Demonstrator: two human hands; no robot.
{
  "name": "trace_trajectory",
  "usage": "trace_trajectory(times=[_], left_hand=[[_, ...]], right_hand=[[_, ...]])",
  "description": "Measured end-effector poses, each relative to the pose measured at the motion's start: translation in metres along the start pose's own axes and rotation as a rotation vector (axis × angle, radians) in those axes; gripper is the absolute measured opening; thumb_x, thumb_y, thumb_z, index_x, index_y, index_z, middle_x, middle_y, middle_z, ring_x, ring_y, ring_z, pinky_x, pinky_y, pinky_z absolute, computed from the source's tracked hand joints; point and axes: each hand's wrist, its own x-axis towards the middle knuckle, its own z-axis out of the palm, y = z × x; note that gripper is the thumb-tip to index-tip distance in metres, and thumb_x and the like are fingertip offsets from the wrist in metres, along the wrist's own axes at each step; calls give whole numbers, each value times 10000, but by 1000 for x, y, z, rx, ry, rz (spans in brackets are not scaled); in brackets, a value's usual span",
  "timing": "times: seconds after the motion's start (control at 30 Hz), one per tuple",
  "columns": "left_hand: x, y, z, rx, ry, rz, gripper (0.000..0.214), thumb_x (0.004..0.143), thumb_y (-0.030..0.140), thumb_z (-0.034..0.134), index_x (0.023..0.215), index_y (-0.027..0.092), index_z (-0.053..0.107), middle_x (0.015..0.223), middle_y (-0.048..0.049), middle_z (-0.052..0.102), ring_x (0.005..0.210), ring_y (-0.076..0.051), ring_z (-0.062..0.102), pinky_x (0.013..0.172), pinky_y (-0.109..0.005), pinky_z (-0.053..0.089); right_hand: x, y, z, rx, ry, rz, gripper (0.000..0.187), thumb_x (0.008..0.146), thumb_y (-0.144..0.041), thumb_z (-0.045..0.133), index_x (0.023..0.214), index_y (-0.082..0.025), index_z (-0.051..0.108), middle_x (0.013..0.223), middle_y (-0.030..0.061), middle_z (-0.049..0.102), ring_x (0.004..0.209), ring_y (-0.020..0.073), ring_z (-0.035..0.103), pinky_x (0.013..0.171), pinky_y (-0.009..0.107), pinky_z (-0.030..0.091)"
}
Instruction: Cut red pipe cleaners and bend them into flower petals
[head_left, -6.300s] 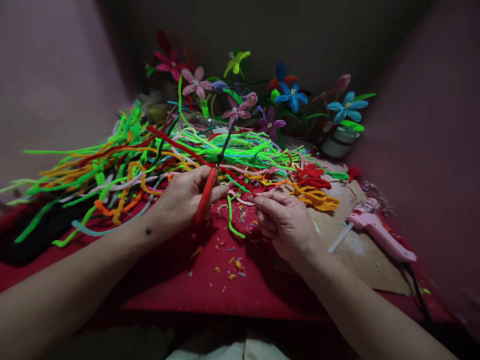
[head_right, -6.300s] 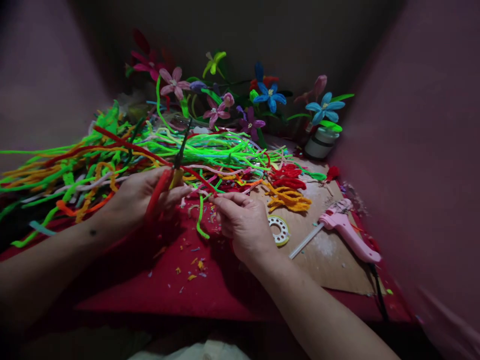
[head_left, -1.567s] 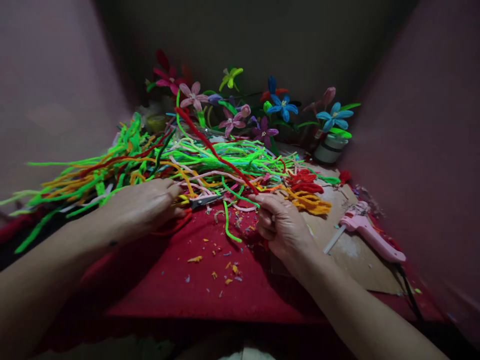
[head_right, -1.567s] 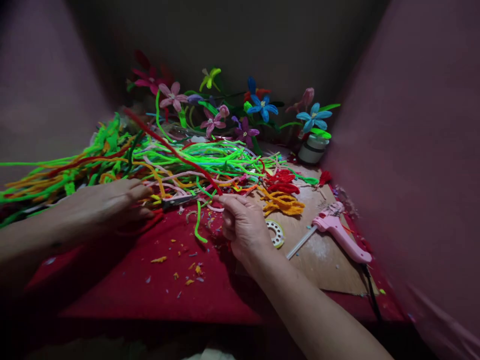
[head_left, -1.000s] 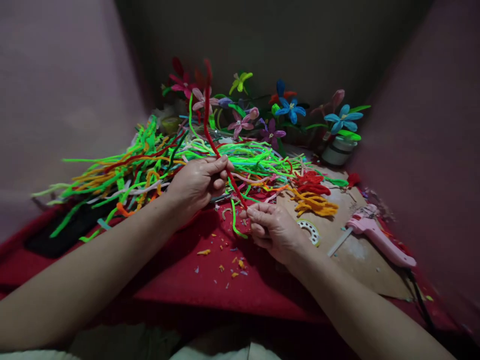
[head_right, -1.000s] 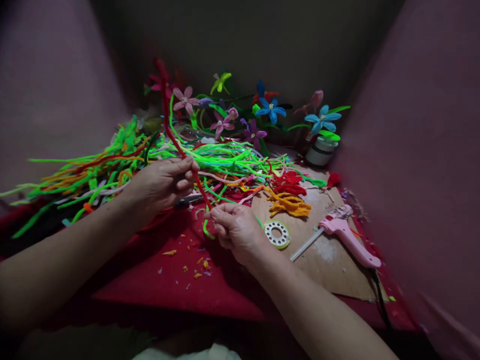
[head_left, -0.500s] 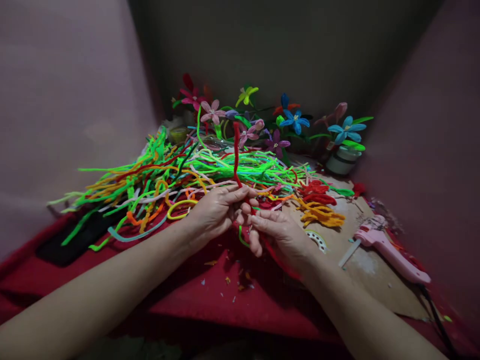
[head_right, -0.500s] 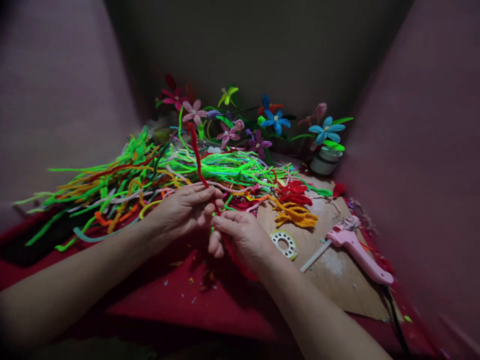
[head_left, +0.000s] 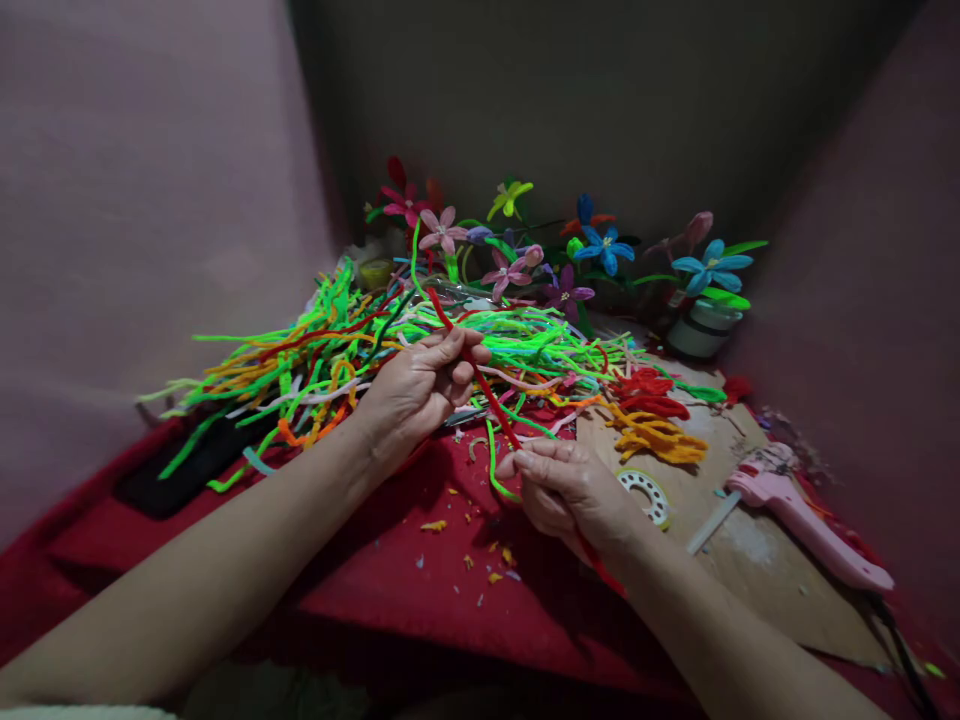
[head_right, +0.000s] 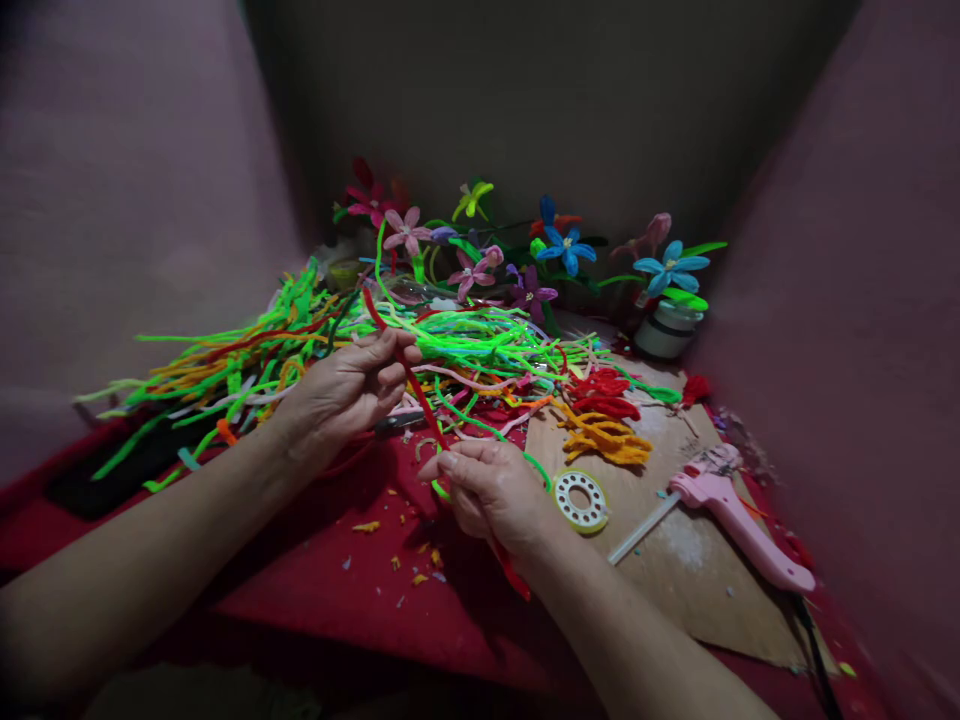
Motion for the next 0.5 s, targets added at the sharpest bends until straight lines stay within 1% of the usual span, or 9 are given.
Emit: trace_trajectory(times=[0.17,0.27,0.37,0.5], left_hand=[[4,6,-5,-27,36,59,132,828,116,552,744,85,649,570,17,529,370,-13,432,320,-116,343],[6,12,-8,-50,30,93,164,850,94,505,763,78,644,593,12,532,367,-5,420,306,-114,330],[5,17,-10,-64,12,91,211,881,87,442,781,76,627,634,-2,552,385,0,437,315,-110,341],[2,23,-9,-60,3,112,215,898,90,410,803,93,603,589,34,501,340,9,378,298,-110,312]], right_hand=[[-4,-2,-1,-148,72,-59,266,756,-375,616,753,-111,644,349,-103,288,314,33,175,344,200,104],[-6,-4,2,-257,115,-74,272,771,-383,591,757,-117,646,367,-99,278,332,34,176,358,207,88],[-8,-5,5,-360,170,-92,281,766,-394,585,744,-122,653,393,-89,283,354,37,182,365,209,83],[-10,-5,5,-454,189,-133,271,779,-393,571,742,-143,668,418,-75,305,370,44,216,376,214,105]])
